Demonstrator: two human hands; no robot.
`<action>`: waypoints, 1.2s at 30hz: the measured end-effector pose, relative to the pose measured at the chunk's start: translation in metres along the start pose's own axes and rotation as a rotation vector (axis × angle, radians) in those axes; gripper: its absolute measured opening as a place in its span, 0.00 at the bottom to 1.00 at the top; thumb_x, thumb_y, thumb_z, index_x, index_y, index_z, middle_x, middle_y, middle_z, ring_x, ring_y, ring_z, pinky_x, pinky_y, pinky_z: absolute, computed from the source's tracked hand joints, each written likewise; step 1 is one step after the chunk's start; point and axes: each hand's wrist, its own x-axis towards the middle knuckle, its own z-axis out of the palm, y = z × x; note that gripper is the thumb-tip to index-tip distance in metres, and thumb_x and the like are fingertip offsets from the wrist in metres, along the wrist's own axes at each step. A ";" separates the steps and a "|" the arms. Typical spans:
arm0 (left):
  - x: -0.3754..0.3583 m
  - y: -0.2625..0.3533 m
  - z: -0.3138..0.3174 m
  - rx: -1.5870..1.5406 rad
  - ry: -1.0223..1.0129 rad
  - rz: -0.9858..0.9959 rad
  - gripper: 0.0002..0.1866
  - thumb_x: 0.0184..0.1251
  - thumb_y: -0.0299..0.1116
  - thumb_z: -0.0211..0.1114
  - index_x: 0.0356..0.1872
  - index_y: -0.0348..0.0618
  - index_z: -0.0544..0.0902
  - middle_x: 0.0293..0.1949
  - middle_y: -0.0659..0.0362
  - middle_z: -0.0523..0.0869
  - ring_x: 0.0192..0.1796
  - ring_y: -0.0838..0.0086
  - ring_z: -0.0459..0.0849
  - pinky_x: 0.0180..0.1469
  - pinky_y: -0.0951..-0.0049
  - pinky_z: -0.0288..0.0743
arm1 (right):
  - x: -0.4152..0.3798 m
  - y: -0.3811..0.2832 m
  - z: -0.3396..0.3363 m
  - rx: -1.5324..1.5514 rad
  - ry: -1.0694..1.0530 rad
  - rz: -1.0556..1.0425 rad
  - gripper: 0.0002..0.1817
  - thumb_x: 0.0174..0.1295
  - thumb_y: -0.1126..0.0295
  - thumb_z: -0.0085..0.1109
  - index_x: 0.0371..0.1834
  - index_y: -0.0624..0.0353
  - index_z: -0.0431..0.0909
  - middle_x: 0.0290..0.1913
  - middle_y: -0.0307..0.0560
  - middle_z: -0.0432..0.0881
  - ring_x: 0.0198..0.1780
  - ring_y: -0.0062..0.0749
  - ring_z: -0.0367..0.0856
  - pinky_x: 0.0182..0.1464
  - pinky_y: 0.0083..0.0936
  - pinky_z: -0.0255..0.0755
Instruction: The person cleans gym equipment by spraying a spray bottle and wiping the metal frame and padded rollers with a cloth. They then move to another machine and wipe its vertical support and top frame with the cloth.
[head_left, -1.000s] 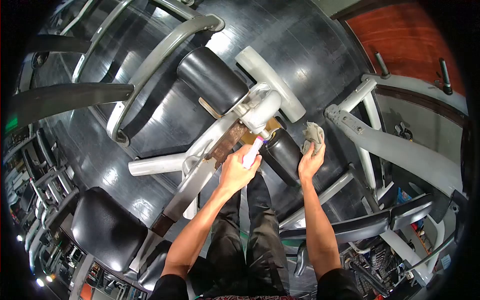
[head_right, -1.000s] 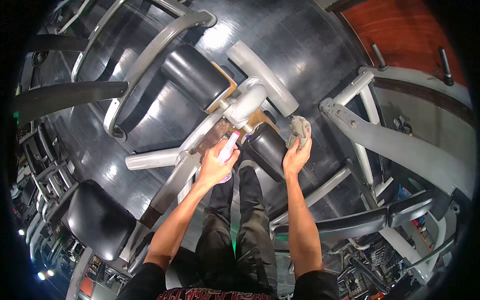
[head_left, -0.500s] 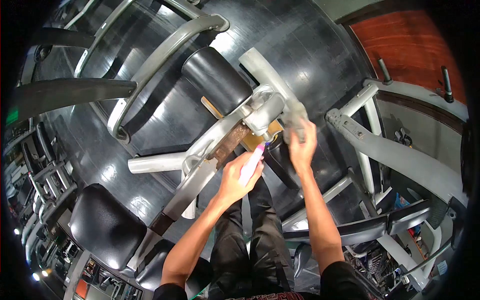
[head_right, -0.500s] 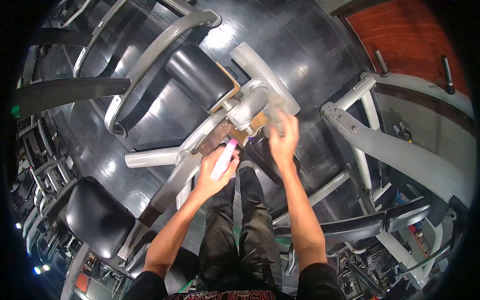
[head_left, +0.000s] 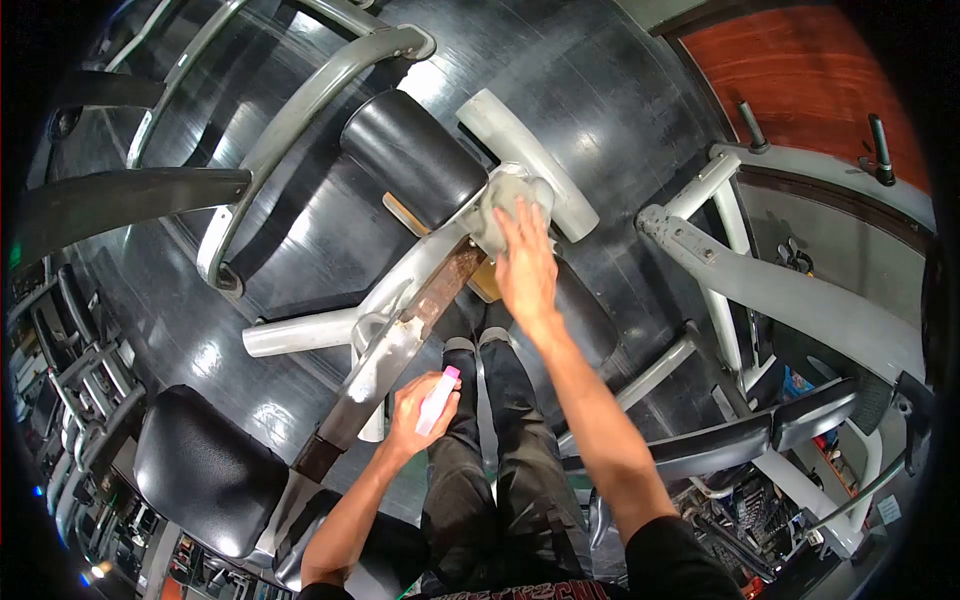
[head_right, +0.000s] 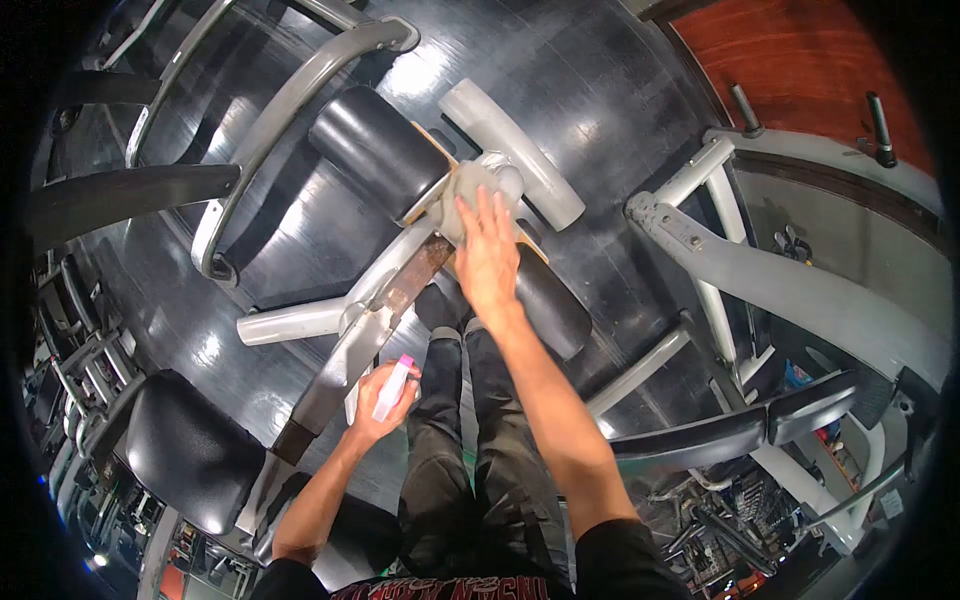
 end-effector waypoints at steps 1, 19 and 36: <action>-0.001 -0.002 0.000 0.008 0.002 -0.026 0.09 0.57 0.19 0.69 0.39 0.35 0.84 0.36 0.51 0.88 0.38 0.58 0.88 0.44 0.64 0.80 | -0.012 -0.006 0.001 -0.004 -0.021 -0.027 0.36 0.52 0.79 0.66 0.68 0.51 0.73 0.76 0.55 0.63 0.77 0.57 0.58 0.76 0.48 0.59; 0.015 -0.018 0.009 -0.066 0.035 0.144 0.09 0.60 0.21 0.68 0.41 0.36 0.84 0.38 0.53 0.88 0.38 0.62 0.89 0.43 0.67 0.81 | 0.003 -0.029 0.019 -0.015 0.117 0.128 0.33 0.60 0.79 0.61 0.72 0.56 0.68 0.75 0.62 0.63 0.77 0.57 0.58 0.78 0.45 0.53; 0.027 0.001 -0.017 -0.233 0.043 0.010 0.09 0.69 0.23 0.63 0.48 0.33 0.80 0.39 0.55 0.88 0.29 0.79 0.84 0.32 0.77 0.78 | -0.077 -0.038 0.095 1.954 0.230 1.309 0.23 0.78 0.54 0.47 0.65 0.60 0.72 0.61 0.44 0.78 0.61 0.35 0.75 0.67 0.36 0.66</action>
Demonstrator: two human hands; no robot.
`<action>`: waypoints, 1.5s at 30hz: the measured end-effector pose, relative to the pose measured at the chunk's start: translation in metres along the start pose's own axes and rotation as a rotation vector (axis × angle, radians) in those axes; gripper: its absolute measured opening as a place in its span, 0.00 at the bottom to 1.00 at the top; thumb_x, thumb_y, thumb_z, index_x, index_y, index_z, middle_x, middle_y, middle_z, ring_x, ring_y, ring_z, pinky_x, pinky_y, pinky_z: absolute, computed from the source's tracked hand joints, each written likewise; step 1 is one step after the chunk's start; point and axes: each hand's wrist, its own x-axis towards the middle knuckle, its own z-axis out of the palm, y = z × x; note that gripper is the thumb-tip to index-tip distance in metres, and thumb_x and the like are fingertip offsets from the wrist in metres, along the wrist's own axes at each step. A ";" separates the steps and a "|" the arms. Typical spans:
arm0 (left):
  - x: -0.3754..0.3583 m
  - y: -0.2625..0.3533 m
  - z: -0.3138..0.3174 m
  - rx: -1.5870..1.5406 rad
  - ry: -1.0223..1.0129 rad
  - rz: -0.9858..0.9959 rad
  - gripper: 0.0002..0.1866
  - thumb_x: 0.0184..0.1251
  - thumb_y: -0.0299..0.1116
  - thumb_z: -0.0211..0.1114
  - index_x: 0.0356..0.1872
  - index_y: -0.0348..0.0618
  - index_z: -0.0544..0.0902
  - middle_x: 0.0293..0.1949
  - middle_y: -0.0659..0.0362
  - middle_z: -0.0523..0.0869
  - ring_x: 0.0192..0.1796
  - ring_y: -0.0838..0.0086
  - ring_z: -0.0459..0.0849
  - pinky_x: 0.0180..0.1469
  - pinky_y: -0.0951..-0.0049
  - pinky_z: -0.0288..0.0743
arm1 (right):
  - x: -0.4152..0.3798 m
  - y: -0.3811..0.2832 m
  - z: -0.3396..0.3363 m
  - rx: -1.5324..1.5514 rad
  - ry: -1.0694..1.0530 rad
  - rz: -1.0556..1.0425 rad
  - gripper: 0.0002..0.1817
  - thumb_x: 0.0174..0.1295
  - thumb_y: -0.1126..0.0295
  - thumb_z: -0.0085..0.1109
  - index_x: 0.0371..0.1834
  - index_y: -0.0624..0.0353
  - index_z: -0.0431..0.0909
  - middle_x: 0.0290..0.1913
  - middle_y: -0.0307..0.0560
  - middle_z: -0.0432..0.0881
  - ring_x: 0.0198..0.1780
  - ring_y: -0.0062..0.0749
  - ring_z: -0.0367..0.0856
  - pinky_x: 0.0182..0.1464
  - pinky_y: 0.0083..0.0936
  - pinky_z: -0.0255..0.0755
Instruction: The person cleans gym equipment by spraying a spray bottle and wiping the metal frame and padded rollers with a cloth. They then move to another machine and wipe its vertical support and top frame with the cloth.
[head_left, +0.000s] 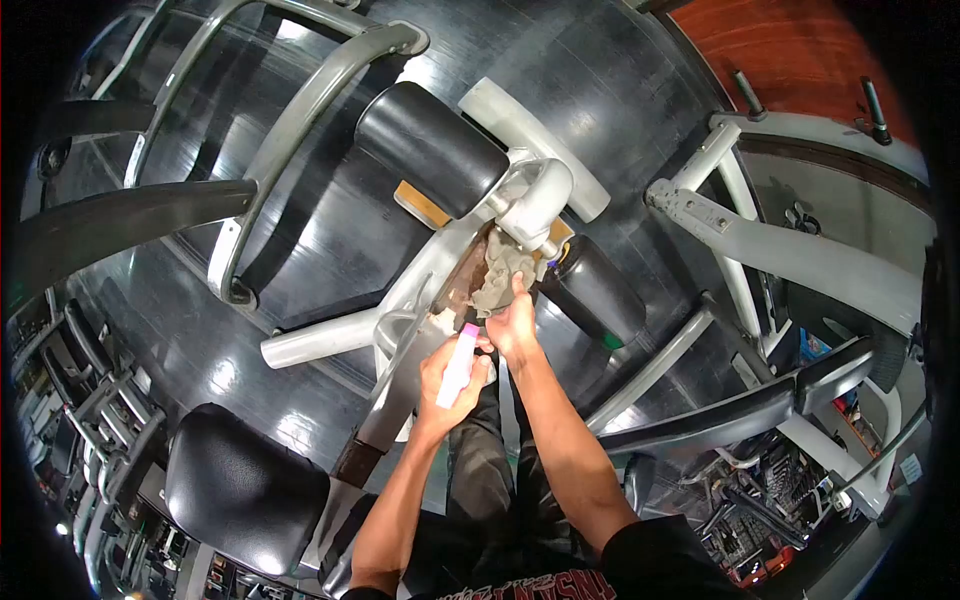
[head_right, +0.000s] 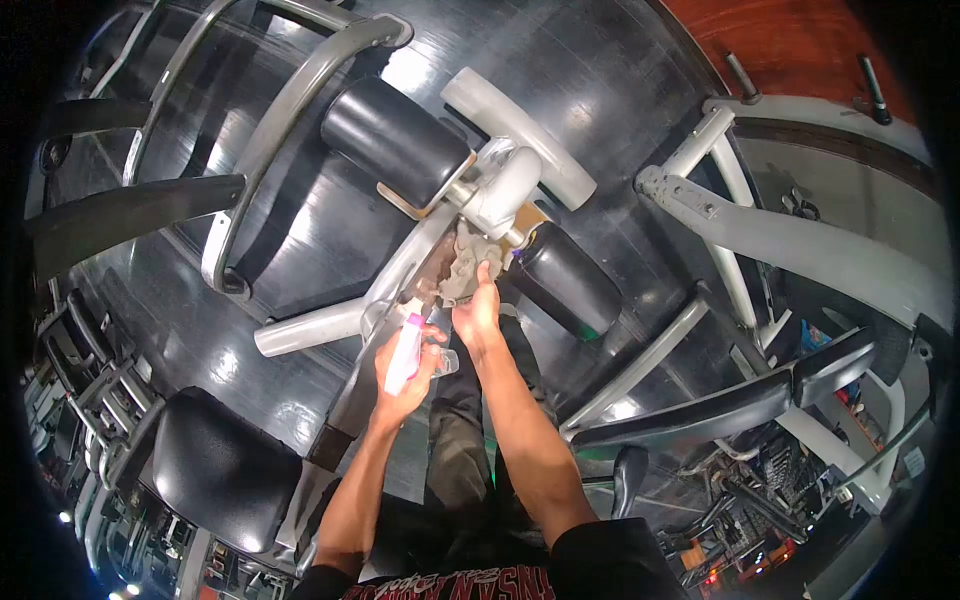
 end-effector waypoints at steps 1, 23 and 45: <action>0.000 -0.001 0.000 0.003 0.007 0.029 0.09 0.69 0.23 0.63 0.48 0.33 0.80 0.39 0.55 0.88 0.29 0.79 0.84 0.32 0.76 0.78 | 0.000 0.001 0.001 0.034 0.006 0.014 0.23 0.78 0.54 0.46 0.65 0.59 0.72 0.62 0.44 0.78 0.62 0.35 0.75 0.68 0.37 0.66; -0.001 -0.012 -0.006 -0.037 0.076 -0.054 0.11 0.61 0.17 0.65 0.44 0.34 0.83 0.39 0.54 0.88 0.32 0.78 0.84 0.37 0.76 0.78 | 0.004 -0.022 0.041 0.982 -0.182 0.128 0.23 0.80 0.59 0.33 0.60 0.65 0.74 0.61 0.56 0.80 0.66 0.46 0.76 0.73 0.48 0.66; -0.001 -0.009 -0.002 0.006 0.036 -0.132 0.11 0.60 0.18 0.66 0.44 0.35 0.83 0.40 0.53 0.89 0.39 0.73 0.88 0.42 0.73 0.81 | -0.008 -0.034 0.076 0.837 0.098 0.172 0.21 0.80 0.58 0.34 0.57 0.61 0.74 0.57 0.52 0.80 0.59 0.42 0.78 0.63 0.47 0.73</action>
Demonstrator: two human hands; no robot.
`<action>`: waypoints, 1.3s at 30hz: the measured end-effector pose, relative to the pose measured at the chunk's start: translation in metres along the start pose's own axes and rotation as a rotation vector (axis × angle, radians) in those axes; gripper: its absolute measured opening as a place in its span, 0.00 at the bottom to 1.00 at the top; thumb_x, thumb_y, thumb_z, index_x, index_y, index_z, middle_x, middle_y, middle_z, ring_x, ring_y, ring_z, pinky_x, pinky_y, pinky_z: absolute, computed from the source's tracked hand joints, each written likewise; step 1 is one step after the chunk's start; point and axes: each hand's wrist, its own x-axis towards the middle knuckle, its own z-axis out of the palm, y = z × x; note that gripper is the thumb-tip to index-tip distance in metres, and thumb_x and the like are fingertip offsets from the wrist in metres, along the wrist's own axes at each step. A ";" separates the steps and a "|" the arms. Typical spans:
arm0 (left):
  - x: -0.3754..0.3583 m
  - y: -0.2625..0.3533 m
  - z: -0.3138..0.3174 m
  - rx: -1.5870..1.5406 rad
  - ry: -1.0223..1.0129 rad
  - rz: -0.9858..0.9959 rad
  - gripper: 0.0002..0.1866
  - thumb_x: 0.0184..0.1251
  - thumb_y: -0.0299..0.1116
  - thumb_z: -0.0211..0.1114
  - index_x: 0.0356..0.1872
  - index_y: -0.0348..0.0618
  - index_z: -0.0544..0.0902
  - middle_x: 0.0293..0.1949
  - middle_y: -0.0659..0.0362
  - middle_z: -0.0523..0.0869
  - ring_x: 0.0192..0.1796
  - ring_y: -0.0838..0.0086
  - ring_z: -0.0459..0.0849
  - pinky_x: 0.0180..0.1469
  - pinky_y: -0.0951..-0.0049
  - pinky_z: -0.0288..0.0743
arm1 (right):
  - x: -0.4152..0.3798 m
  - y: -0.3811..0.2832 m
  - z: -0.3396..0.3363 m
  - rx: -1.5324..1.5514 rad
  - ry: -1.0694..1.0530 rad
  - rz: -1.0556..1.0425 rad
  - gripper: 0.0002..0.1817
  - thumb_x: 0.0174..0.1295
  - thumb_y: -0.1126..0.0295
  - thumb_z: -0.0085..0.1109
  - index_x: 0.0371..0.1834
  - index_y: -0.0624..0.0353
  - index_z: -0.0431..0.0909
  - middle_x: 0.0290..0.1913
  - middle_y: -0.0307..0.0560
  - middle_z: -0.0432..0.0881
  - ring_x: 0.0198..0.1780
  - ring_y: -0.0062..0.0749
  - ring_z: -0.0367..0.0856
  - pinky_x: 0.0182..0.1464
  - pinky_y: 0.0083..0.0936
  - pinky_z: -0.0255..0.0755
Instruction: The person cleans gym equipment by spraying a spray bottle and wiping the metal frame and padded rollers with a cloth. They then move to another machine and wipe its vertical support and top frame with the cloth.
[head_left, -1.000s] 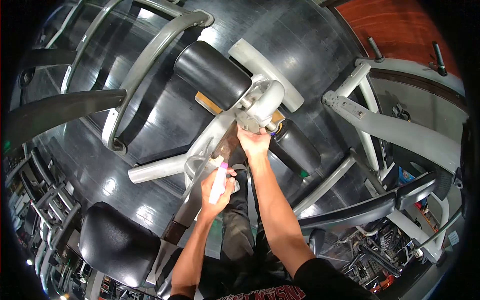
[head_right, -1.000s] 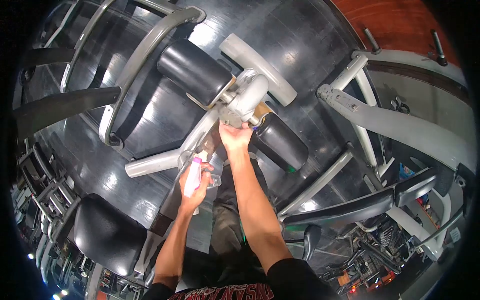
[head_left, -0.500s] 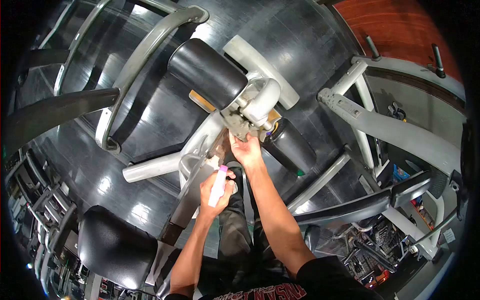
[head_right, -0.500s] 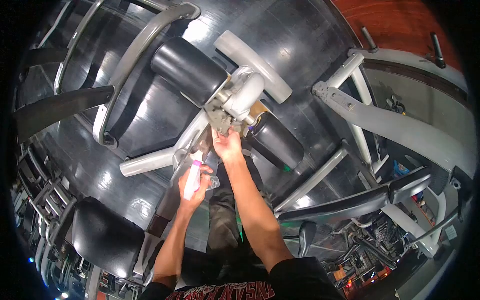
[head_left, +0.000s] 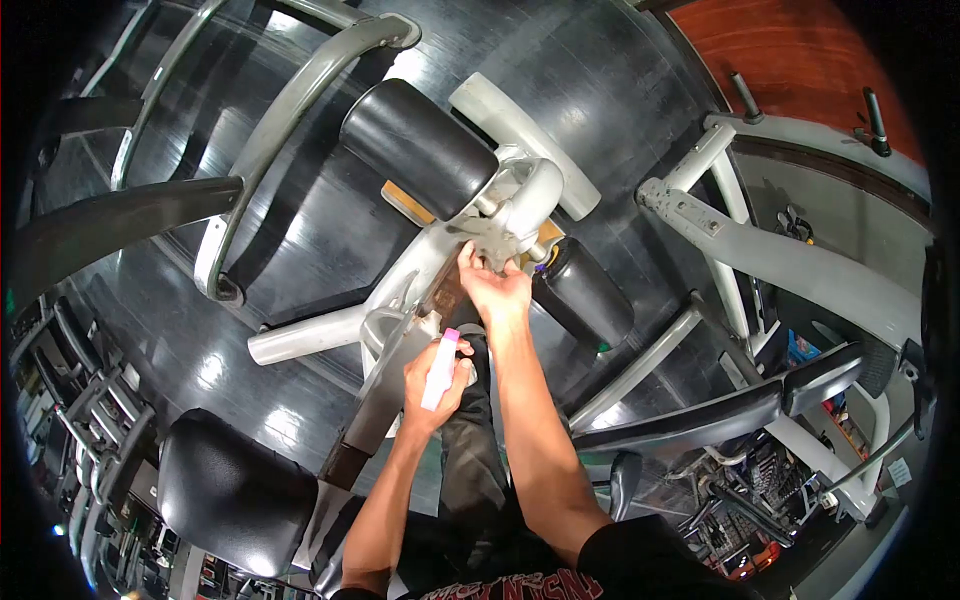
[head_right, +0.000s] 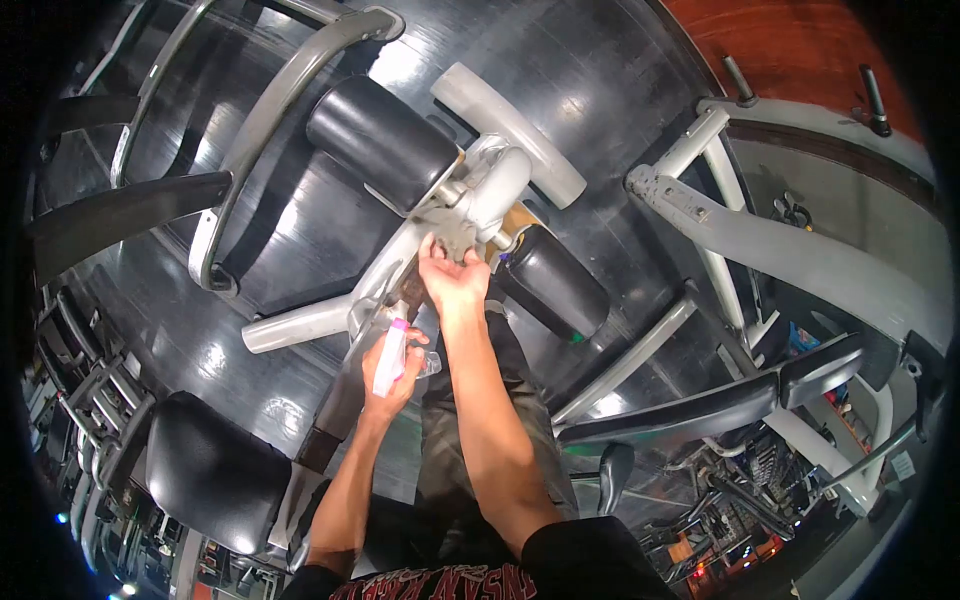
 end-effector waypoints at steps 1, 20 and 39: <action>0.000 -0.001 0.001 -0.013 0.008 0.032 0.11 0.60 0.18 0.66 0.44 0.35 0.83 0.40 0.53 0.89 0.39 0.73 0.88 0.41 0.73 0.81 | 0.002 0.000 0.002 0.096 0.023 0.018 0.22 0.80 0.58 0.34 0.58 0.64 0.73 0.56 0.54 0.80 0.58 0.43 0.79 0.61 0.47 0.74; -0.001 0.002 0.007 -0.105 0.025 0.021 0.10 0.62 0.18 0.66 0.44 0.36 0.84 0.38 0.57 0.88 0.34 0.80 0.83 0.39 0.76 0.78 | -0.025 -0.034 -0.031 -1.028 -0.133 -0.144 0.21 0.69 0.67 0.49 0.64 0.61 0.69 0.61 0.51 0.79 0.62 0.45 0.78 0.70 0.44 0.65; -0.002 0.005 0.009 -0.059 0.000 0.135 0.11 0.66 0.20 0.64 0.49 0.34 0.81 0.38 0.55 0.89 0.29 0.81 0.83 0.33 0.78 0.78 | -0.079 -0.065 0.032 -1.855 -0.533 -1.111 0.20 0.72 0.61 0.59 0.59 0.63 0.78 0.53 0.45 0.85 0.52 0.26 0.81 0.57 0.27 0.73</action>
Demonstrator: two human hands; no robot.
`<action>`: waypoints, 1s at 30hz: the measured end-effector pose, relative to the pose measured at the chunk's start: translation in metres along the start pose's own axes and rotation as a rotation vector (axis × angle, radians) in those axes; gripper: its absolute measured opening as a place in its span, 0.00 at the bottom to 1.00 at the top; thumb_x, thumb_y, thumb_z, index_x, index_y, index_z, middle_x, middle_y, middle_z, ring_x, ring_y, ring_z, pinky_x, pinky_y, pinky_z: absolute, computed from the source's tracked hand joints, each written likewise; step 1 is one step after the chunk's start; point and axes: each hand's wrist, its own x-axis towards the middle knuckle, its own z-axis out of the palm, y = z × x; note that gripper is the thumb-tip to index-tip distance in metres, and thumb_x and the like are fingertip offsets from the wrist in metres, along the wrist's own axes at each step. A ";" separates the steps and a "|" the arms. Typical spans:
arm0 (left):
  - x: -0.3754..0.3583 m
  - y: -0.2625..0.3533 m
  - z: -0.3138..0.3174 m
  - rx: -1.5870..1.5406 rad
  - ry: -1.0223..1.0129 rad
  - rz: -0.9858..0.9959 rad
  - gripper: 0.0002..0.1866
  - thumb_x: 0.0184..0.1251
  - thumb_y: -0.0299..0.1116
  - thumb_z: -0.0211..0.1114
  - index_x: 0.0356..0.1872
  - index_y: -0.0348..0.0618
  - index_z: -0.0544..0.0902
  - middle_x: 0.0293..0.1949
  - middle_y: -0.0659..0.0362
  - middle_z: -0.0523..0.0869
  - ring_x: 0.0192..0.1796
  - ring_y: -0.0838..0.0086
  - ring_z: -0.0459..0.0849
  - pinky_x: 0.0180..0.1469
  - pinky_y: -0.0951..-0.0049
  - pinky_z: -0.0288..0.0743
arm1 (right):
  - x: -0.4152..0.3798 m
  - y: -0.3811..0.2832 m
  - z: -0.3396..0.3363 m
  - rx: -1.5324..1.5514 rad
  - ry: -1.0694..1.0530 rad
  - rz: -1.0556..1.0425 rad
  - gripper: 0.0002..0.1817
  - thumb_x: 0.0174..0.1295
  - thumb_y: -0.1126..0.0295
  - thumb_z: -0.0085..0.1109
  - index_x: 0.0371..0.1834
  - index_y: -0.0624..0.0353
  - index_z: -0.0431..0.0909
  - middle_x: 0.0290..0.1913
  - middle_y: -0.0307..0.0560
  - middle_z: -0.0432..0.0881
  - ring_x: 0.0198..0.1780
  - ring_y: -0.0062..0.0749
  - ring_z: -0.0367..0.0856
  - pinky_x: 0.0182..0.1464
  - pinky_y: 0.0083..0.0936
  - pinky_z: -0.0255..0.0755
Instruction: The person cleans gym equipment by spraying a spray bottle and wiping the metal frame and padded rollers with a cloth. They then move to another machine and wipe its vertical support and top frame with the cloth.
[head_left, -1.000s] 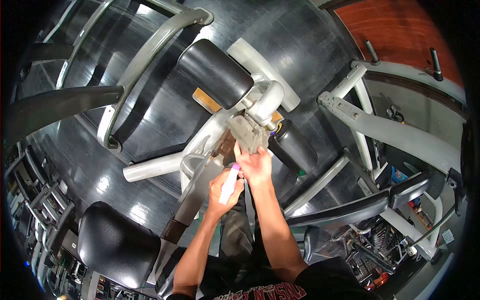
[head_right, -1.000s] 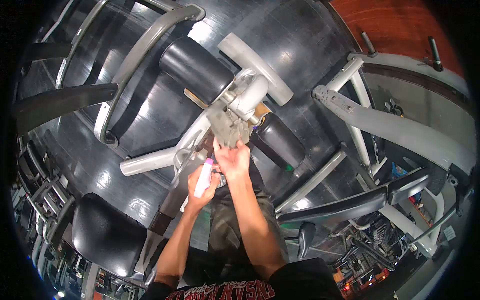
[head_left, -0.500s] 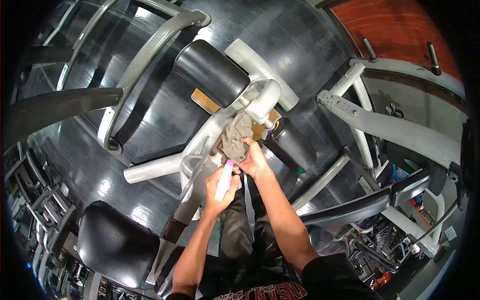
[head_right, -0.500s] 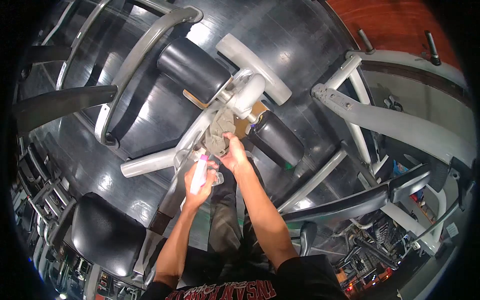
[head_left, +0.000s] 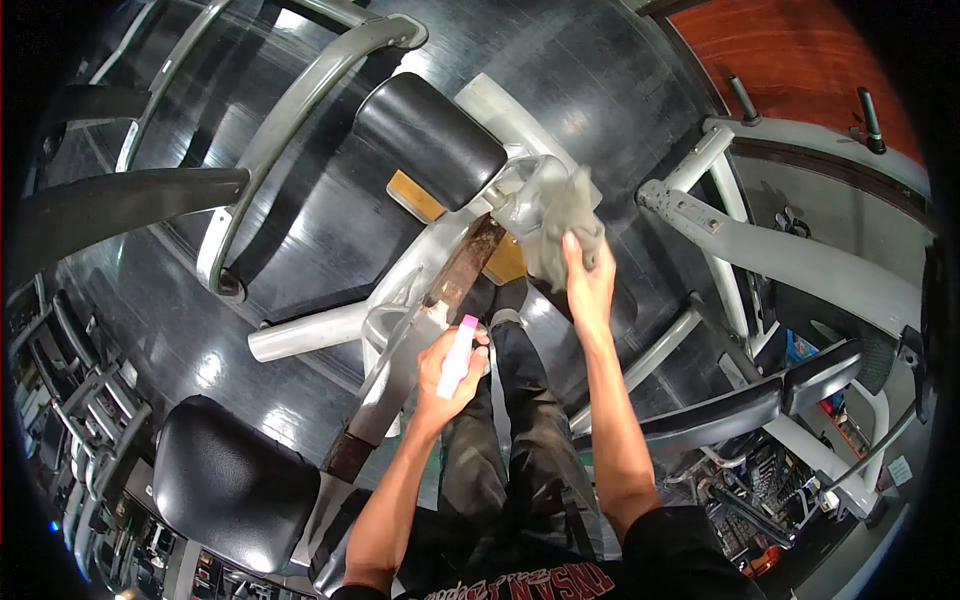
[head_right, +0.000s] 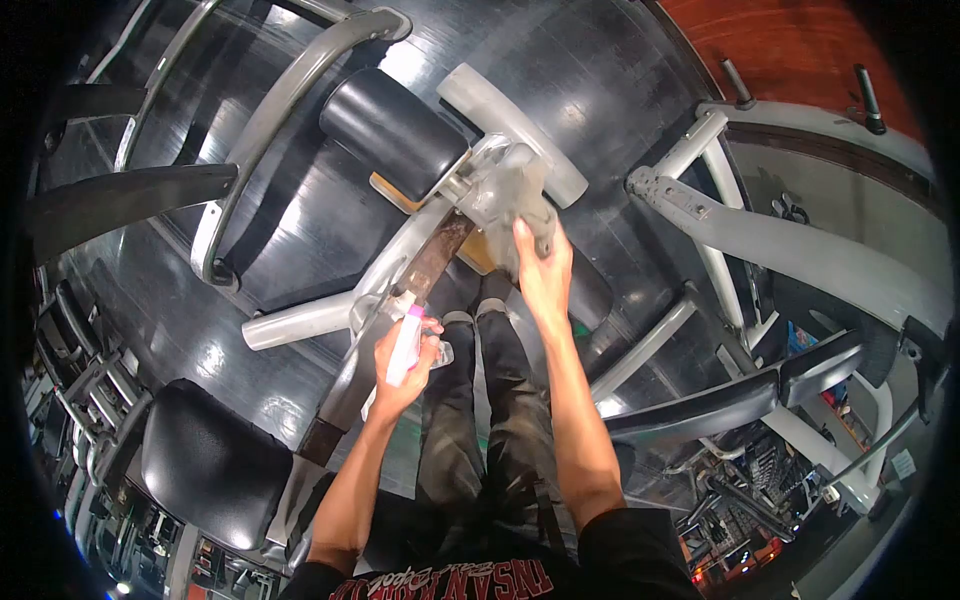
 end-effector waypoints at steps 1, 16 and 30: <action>0.000 0.001 0.001 -0.008 -0.001 0.000 0.11 0.66 0.20 0.64 0.49 0.34 0.81 0.38 0.55 0.89 0.29 0.81 0.83 0.33 0.78 0.77 | 0.014 -0.007 0.003 -0.063 0.004 -0.054 0.19 0.69 0.66 0.61 0.59 0.63 0.77 0.54 0.50 0.85 0.54 0.33 0.82 0.57 0.31 0.75; -0.005 -0.009 0.006 -0.004 -0.012 -0.099 0.09 0.63 0.19 0.67 0.44 0.36 0.83 0.37 0.57 0.88 0.32 0.79 0.83 0.36 0.77 0.77 | 0.017 0.038 0.035 -0.971 -0.159 -0.563 0.26 0.52 0.77 0.65 0.58 0.56 0.78 0.72 0.49 0.70 0.75 0.49 0.63 0.76 0.47 0.57; -0.002 0.001 -0.001 -0.004 -0.006 -0.058 0.10 0.62 0.19 0.67 0.44 0.36 0.84 0.38 0.58 0.89 0.29 0.82 0.81 0.35 0.78 0.76 | 0.143 0.059 0.023 -0.748 -0.060 -0.084 0.25 0.71 0.54 0.54 0.61 0.64 0.74 0.46 0.67 0.84 0.52 0.65 0.82 0.55 0.53 0.74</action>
